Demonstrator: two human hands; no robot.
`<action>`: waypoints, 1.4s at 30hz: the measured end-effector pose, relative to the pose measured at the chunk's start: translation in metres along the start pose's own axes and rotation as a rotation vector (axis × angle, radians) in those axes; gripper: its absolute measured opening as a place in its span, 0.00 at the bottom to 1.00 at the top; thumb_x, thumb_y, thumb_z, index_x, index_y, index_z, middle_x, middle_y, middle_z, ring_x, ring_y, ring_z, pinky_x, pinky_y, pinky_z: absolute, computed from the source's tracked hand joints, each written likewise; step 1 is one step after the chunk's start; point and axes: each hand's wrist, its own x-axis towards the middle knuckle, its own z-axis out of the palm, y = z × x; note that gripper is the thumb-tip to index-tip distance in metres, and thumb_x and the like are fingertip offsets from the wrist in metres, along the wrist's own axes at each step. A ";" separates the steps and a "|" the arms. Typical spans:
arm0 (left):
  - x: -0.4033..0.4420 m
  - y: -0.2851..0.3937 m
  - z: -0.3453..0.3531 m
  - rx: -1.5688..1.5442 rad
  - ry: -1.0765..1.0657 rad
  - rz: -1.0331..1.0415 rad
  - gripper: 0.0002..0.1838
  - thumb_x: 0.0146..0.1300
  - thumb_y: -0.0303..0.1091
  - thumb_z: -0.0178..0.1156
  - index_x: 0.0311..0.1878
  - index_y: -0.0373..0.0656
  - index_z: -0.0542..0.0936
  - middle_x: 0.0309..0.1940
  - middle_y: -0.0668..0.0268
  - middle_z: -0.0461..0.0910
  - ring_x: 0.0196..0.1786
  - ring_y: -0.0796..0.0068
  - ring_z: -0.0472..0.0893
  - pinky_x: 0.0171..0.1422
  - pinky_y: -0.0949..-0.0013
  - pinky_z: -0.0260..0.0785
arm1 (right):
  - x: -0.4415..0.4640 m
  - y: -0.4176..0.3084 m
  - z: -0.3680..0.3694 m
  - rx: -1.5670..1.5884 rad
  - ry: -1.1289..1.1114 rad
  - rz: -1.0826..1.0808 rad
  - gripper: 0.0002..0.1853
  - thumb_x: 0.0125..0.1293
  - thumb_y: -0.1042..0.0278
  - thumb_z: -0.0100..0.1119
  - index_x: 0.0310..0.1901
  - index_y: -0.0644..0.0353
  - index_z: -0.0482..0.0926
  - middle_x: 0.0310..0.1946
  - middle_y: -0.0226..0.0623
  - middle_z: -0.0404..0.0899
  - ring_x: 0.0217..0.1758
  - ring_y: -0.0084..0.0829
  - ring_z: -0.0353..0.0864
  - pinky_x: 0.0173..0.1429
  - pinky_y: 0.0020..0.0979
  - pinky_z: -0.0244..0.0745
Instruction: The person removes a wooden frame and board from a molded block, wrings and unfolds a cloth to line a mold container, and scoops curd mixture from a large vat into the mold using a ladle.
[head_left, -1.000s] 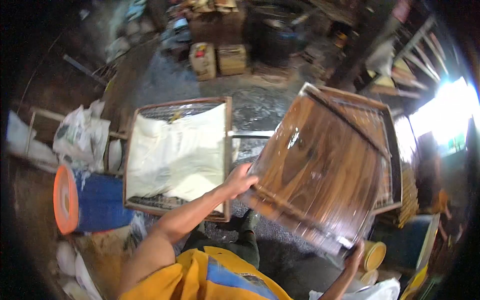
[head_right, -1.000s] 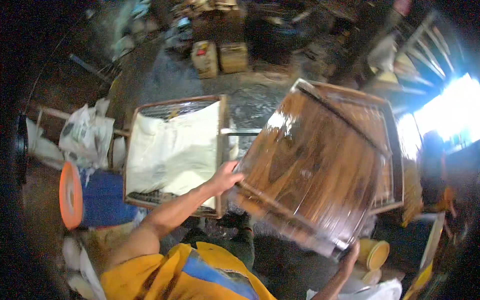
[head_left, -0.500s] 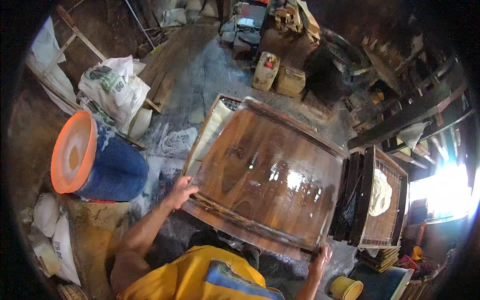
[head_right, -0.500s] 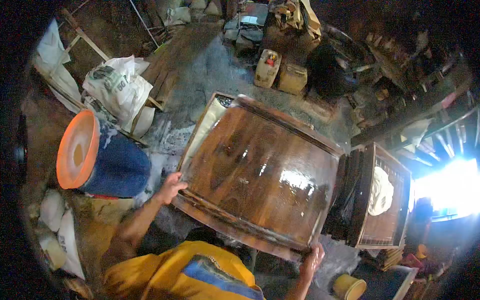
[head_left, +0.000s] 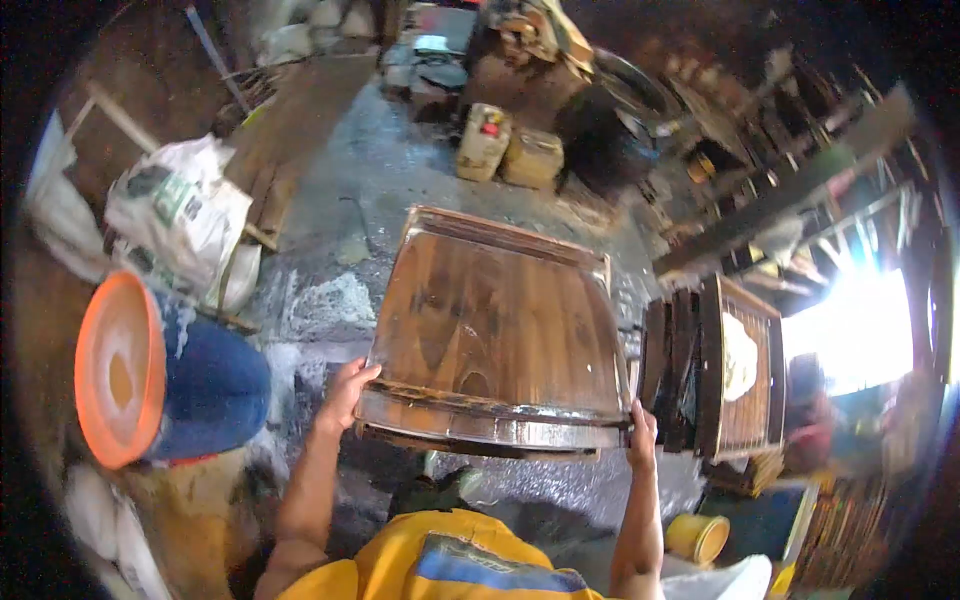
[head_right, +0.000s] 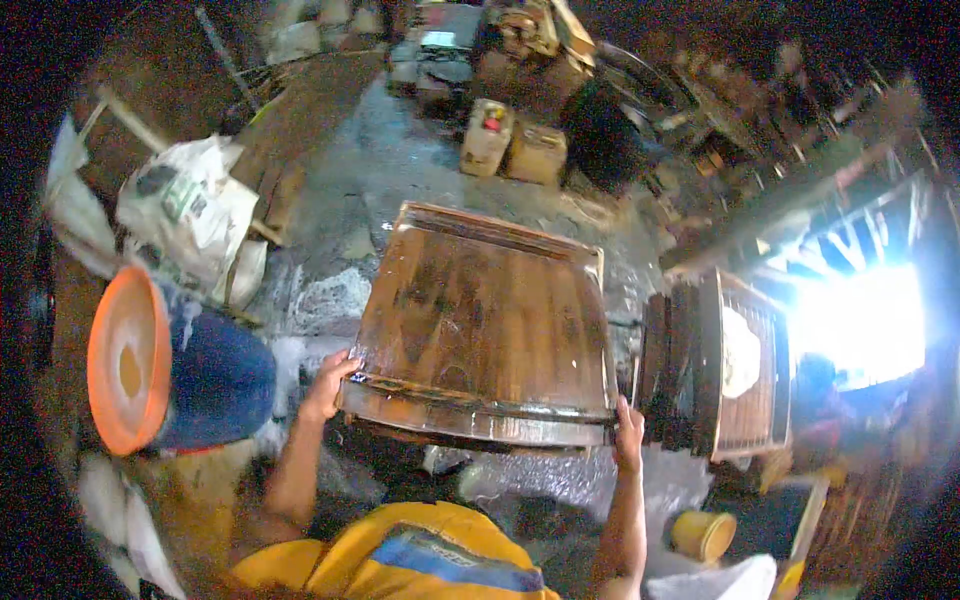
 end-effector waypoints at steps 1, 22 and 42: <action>0.003 -0.014 0.002 0.007 0.056 0.039 0.15 0.65 0.34 0.54 0.51 0.36 0.75 0.40 0.66 0.79 0.43 0.76 0.78 0.51 0.69 0.68 | -0.002 -0.001 0.008 0.056 -0.009 -0.053 0.21 0.69 0.52 0.53 0.39 0.67 0.81 0.30 0.28 0.77 0.34 0.19 0.70 0.39 0.27 0.67; 0.017 -0.105 -0.009 0.478 0.454 0.216 0.26 0.62 0.33 0.57 0.60 0.28 0.68 0.55 0.54 0.74 0.52 0.66 0.75 0.56 0.66 0.67 | -0.002 0.101 0.063 -0.165 0.401 -0.087 0.20 0.62 0.53 0.56 0.50 0.57 0.79 0.44 0.50 0.80 0.49 0.49 0.79 0.54 0.41 0.73; 0.048 -0.167 0.261 1.150 0.452 0.730 0.16 0.56 0.31 0.65 0.46 0.35 0.76 0.39 0.62 0.79 0.41 0.71 0.77 0.50 0.68 0.69 | 0.100 0.358 -0.412 -0.120 1.664 -0.101 0.12 0.62 0.69 0.51 0.20 0.52 0.70 0.21 0.24 0.68 0.23 0.19 0.63 0.26 0.25 0.61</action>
